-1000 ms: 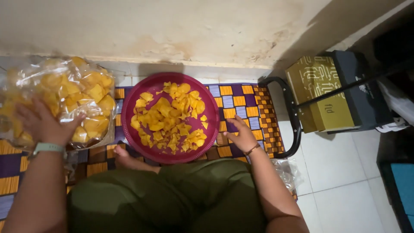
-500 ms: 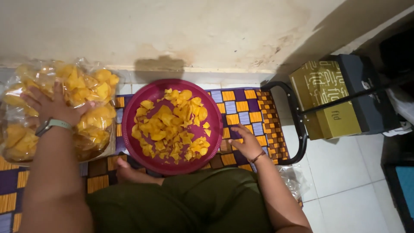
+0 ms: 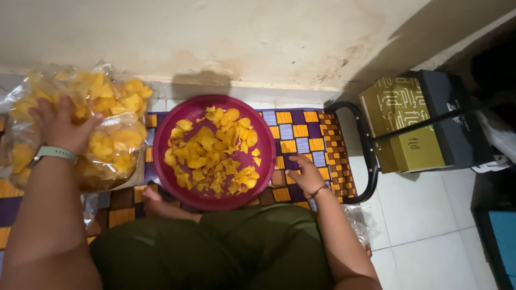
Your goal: Packing chips from a large bowl into individual small plastic bags while sitting on the floor.
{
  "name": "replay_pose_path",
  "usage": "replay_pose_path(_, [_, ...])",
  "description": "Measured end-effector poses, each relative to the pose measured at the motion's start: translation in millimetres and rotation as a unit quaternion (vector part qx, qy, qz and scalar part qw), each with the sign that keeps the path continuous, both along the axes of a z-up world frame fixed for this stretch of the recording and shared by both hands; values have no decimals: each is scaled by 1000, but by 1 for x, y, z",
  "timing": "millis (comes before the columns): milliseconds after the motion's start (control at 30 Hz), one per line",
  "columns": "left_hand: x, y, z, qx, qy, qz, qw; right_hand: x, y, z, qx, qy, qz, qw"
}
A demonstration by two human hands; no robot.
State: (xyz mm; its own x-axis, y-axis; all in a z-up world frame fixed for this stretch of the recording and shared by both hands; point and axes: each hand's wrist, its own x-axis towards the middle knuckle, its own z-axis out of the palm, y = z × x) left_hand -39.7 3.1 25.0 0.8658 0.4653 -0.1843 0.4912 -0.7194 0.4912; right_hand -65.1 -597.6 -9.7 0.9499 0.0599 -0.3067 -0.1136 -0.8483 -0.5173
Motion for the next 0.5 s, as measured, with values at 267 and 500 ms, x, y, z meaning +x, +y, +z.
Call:
replay_pose_path(267, [-63,-40,80,-143,-79,66,984,-6,-4,1,-9,-60,8,998])
replay_pose_path(500, [-177,-21,13,-126,-265,40,955,-40,-22,13,11,-167,-59,984])
